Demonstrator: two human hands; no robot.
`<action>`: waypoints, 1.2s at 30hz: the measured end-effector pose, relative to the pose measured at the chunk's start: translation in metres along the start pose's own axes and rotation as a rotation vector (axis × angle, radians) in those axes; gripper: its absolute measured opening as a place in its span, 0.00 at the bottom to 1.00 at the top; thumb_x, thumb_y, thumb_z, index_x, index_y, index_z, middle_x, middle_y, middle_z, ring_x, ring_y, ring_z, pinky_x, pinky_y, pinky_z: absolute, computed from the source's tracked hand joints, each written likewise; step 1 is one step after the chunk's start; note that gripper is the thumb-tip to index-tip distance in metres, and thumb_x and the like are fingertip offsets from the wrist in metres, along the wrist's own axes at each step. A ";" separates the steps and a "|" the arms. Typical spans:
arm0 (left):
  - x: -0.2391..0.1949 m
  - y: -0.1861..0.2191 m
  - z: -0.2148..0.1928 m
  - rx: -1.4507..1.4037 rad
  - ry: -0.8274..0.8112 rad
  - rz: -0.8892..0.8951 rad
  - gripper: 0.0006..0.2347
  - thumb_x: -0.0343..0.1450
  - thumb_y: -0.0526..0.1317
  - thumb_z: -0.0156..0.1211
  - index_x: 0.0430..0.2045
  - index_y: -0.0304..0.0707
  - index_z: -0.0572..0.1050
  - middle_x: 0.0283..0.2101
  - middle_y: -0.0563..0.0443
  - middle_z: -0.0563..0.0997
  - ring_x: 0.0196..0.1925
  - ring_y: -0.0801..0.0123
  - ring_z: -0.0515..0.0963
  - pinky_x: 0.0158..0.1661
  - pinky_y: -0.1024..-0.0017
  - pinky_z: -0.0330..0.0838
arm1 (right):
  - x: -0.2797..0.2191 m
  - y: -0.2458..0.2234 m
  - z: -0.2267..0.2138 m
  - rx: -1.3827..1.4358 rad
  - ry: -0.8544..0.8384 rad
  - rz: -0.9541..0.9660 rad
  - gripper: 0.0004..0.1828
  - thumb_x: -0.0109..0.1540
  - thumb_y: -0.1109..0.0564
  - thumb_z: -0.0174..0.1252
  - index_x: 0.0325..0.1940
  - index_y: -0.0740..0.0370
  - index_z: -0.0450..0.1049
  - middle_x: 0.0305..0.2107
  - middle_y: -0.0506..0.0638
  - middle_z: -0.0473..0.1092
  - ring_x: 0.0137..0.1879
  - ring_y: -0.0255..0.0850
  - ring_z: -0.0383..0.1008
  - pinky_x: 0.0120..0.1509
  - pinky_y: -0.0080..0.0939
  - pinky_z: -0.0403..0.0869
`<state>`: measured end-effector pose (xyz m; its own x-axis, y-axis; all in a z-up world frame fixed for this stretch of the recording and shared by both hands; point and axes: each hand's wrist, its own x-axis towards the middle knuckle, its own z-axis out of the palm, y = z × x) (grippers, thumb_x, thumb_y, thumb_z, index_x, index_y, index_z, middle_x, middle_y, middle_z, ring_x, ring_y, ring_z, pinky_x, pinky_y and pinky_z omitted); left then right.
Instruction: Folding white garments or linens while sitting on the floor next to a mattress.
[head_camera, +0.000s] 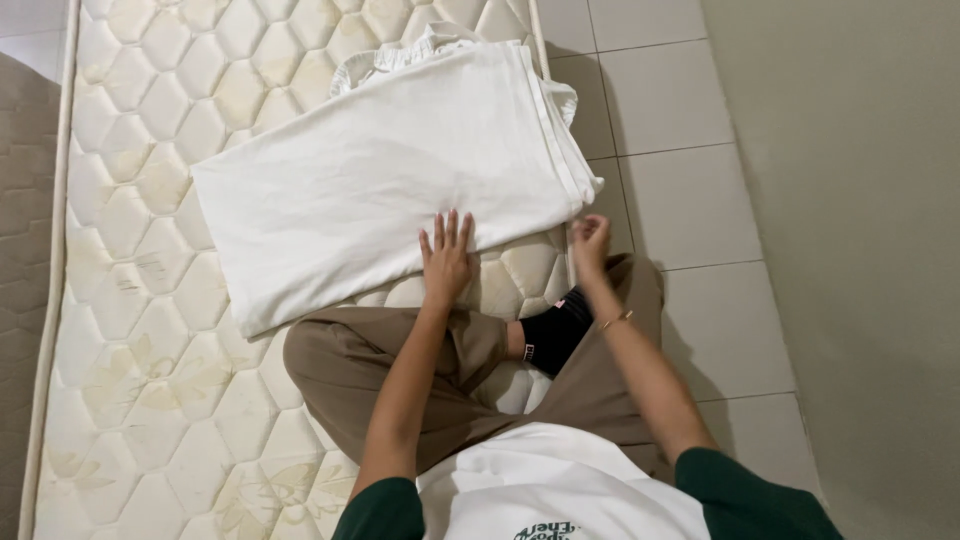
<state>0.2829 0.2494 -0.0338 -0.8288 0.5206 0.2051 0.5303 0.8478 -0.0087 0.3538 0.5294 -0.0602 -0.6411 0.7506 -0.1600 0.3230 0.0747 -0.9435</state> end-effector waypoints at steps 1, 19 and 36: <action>0.003 -0.004 0.016 -0.003 -0.001 -0.001 0.35 0.71 0.44 0.54 0.77 0.55 0.47 0.80 0.48 0.49 0.81 0.53 0.45 0.73 0.41 0.37 | -0.018 0.009 0.015 -0.003 0.000 0.000 0.15 0.68 0.57 0.60 0.56 0.58 0.65 0.44 0.49 0.70 0.49 0.39 0.73 0.55 0.40 0.77; -0.017 -0.043 0.033 -0.021 0.010 -0.212 0.33 0.72 0.27 0.43 0.76 0.43 0.46 0.80 0.51 0.45 0.80 0.54 0.44 0.65 0.24 0.41 | 0.013 -0.017 0.108 0.756 -0.209 -0.031 0.19 0.69 0.63 0.53 0.64 0.64 0.74 0.67 0.57 0.67 0.70 0.39 0.66 0.74 0.34 0.64; -0.036 -0.024 -0.022 -0.255 -0.641 0.034 0.24 0.77 0.38 0.39 0.71 0.39 0.52 0.77 0.51 0.48 0.78 0.46 0.46 0.55 0.24 0.62 | 0.018 0.037 -0.046 0.805 -0.027 0.305 0.13 0.59 0.72 0.59 0.47 0.68 0.79 0.42 0.55 0.76 0.46 0.44 0.75 0.49 0.44 0.76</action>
